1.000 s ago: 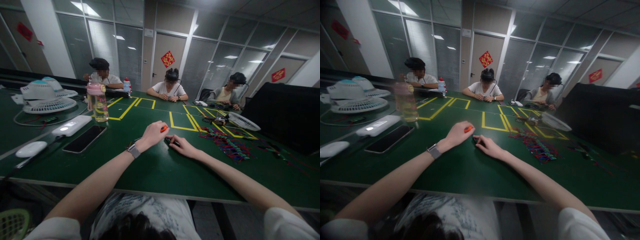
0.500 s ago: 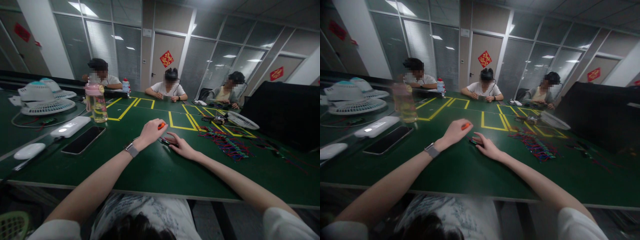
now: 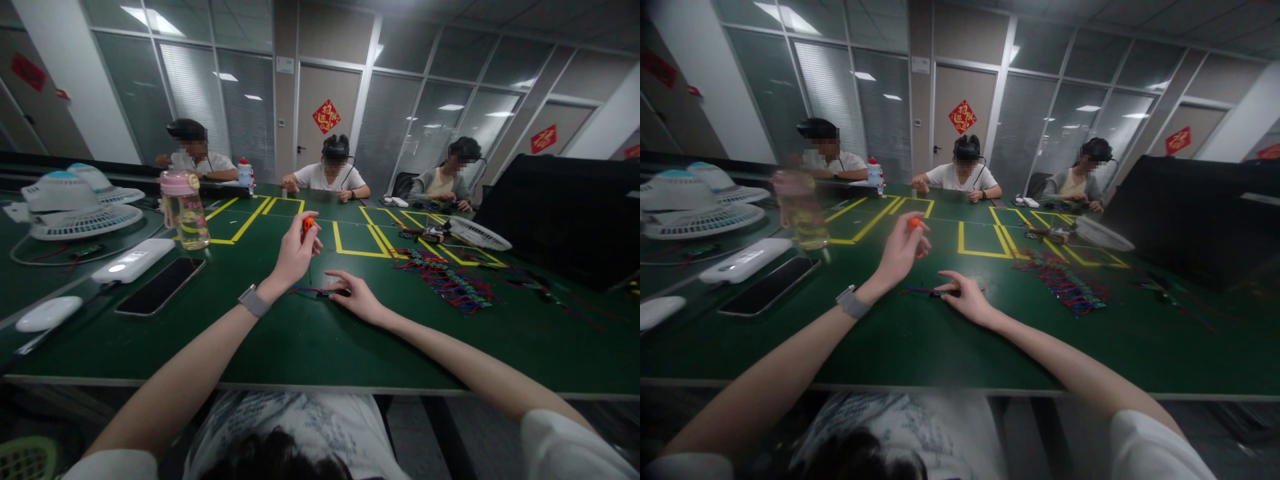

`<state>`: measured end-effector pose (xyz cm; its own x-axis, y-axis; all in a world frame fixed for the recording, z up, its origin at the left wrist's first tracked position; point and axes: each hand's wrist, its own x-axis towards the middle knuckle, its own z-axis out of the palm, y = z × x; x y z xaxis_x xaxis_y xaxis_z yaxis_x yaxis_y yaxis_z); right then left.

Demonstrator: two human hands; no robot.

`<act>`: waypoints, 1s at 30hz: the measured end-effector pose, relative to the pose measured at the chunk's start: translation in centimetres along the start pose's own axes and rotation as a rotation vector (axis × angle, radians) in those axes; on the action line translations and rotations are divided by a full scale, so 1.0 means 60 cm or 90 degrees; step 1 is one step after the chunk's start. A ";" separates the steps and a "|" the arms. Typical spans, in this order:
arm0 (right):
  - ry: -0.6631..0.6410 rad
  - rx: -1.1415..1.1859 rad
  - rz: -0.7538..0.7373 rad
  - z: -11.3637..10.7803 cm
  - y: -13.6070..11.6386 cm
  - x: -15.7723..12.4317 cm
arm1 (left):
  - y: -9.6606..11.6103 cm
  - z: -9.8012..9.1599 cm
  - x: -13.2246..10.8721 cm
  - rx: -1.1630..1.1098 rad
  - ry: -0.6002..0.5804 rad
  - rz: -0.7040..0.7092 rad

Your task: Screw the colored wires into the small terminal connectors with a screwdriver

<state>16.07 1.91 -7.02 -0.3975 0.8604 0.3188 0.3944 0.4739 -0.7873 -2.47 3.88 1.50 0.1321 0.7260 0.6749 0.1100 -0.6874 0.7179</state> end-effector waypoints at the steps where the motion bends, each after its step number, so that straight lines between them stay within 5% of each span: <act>1: -0.002 0.011 0.011 0.002 -0.001 -0.001 | 0.003 0.005 -0.003 -0.049 -0.004 -0.017; 8: -0.028 0.056 0.016 0.014 -0.015 -0.009 | 0.011 0.031 -0.022 -0.171 -0.036 -0.037; 17: -0.037 0.043 -0.014 0.015 -0.032 -0.014 | 0.000 0.035 -0.026 -0.111 0.027 0.033; 30: -0.031 -0.044 -0.035 0.011 -0.031 -0.015 | -0.004 0.037 -0.027 -0.111 0.024 0.026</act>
<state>15.18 0.12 -6.19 -0.4594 0.8236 0.3326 0.4262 0.5329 -0.7310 -0.54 2.80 -0.14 0.0962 0.7003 0.7073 -0.0678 -0.7043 0.7066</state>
